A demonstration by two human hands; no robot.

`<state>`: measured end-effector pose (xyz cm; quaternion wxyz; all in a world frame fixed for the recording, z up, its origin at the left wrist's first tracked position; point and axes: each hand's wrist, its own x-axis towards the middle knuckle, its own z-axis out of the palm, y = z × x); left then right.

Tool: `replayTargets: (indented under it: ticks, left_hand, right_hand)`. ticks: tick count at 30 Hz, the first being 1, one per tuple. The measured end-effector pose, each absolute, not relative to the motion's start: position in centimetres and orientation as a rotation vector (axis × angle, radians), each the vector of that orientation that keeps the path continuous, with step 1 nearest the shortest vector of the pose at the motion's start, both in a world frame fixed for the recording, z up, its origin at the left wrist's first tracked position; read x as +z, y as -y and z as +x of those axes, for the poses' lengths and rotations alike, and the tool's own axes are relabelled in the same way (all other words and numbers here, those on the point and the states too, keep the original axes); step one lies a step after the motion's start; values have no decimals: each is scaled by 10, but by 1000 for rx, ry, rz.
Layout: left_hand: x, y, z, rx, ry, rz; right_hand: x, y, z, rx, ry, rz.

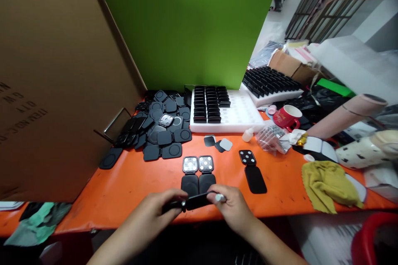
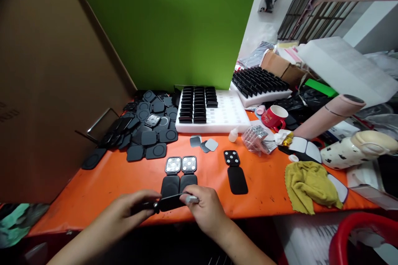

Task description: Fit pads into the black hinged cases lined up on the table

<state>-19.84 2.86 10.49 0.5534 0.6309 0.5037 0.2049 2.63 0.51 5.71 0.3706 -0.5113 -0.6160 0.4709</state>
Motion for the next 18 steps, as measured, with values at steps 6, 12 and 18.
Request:
replayTargets:
  ticks: [6, 12, 18]
  left_hand:
    - [70, -11, -170, 914, -1146, 964]
    - [74, 2, -139, 932, -1189, 531]
    - [57, 5, -145, 739, -1325, 1003]
  right_hand:
    - [35, 15, 3, 1730, 748, -1252]
    - [51, 18, 2, 1406, 1155, -1320]
    - [84, 0, 14, 944, 1902, -1577]
